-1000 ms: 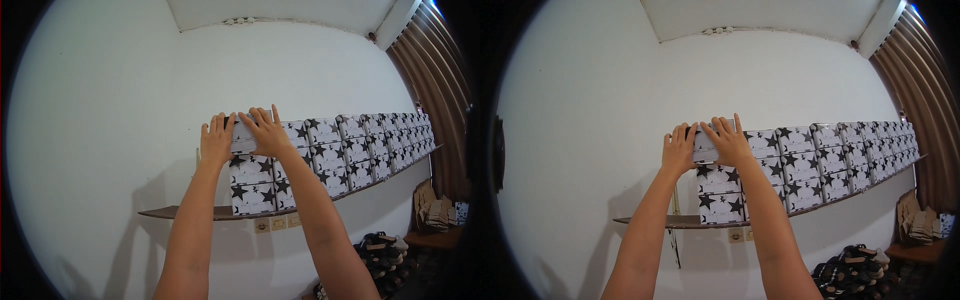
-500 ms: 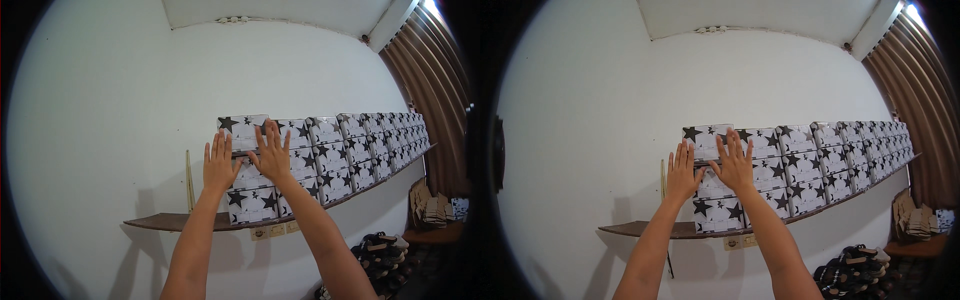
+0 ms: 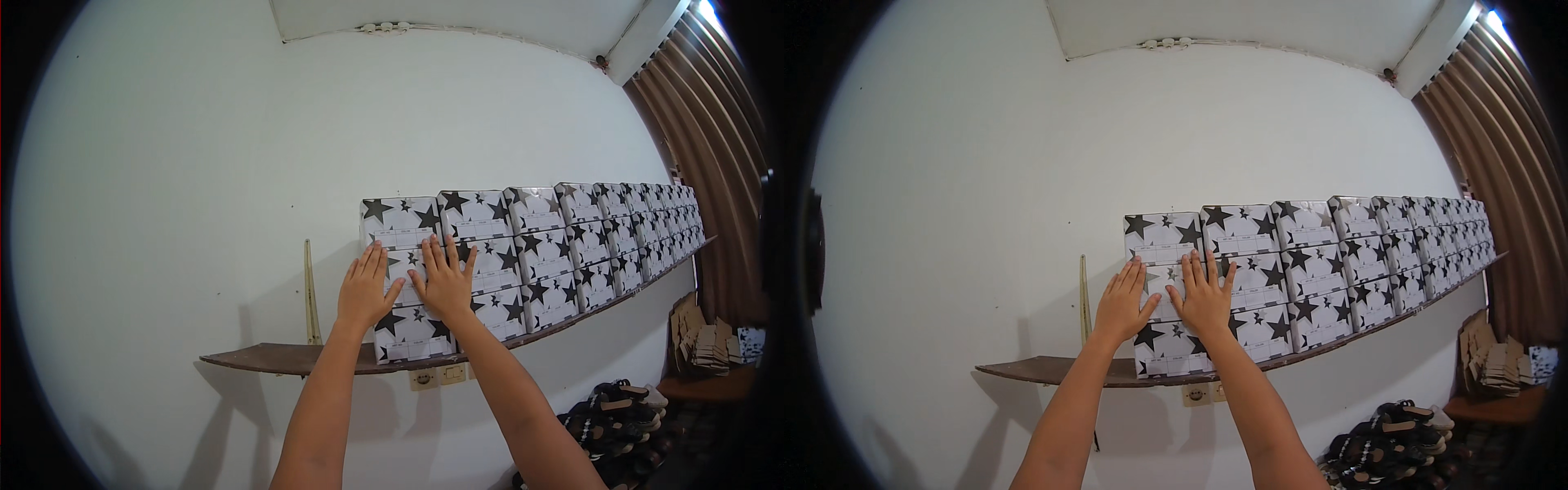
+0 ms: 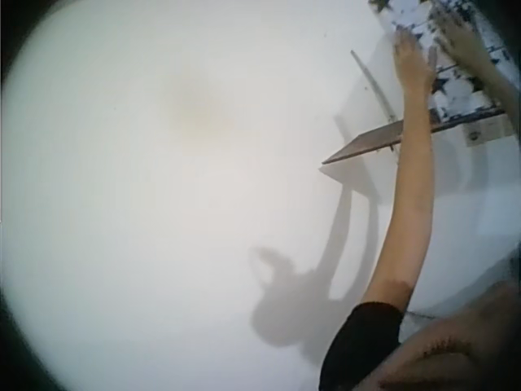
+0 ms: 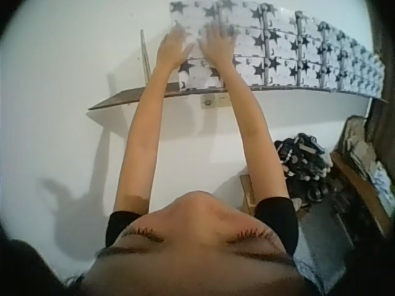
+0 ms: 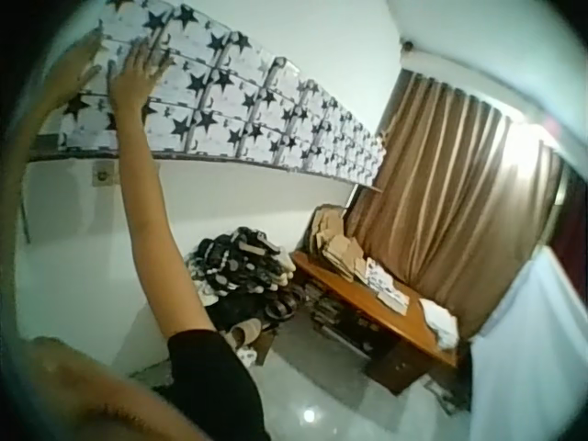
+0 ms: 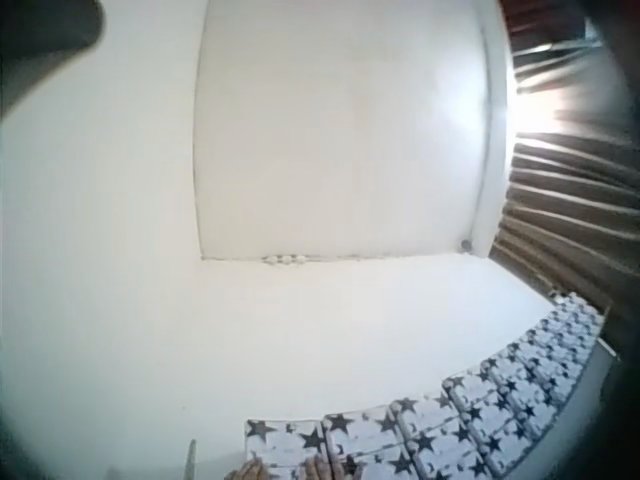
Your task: The person folds flat cardboard boxes into assembled shoe boxes by hand, then stacks them on a shelf.
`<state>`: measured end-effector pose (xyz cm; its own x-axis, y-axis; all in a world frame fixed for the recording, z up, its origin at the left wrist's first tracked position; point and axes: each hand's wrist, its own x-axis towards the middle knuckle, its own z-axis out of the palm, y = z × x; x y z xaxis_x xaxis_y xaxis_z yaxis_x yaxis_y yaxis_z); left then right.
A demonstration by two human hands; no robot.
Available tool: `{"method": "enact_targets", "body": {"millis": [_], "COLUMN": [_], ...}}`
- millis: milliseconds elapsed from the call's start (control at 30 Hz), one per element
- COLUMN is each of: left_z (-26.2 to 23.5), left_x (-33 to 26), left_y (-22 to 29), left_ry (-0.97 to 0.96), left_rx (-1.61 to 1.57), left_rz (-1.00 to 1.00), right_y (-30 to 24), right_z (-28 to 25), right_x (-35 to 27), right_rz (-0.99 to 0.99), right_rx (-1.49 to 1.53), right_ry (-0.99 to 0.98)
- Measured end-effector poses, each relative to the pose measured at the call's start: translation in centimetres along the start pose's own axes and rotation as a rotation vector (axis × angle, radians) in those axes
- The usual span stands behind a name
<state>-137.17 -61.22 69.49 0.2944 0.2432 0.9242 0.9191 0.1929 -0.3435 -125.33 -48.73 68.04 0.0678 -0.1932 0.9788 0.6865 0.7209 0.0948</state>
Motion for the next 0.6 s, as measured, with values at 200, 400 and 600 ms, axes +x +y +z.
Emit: {"method": "enact_targets", "body": {"millis": [200, 400, 600], "left_z": [1.2, 1.3, 4.1], "left_x": [0.2, -0.2, -3.4], "left_y": [3.0, 13.9, 29.3], "left_ry": [0.090, 0.182, 0.121], "left_rx": [0.172, 0.091, -0.106], "left_rz": [-0.091, -0.119, -0.125], "right_y": [0.9, 4.9, 16.5], "right_z": [-1.0, -6.3, -16.7], "right_x": [-1.3, -7.3, -15.0], "right_rz": [0.015, 0.126, 0.090], "right_rx": [0.014, -0.004, -0.128], "right_ry": [0.069, 0.057, -0.120]}}
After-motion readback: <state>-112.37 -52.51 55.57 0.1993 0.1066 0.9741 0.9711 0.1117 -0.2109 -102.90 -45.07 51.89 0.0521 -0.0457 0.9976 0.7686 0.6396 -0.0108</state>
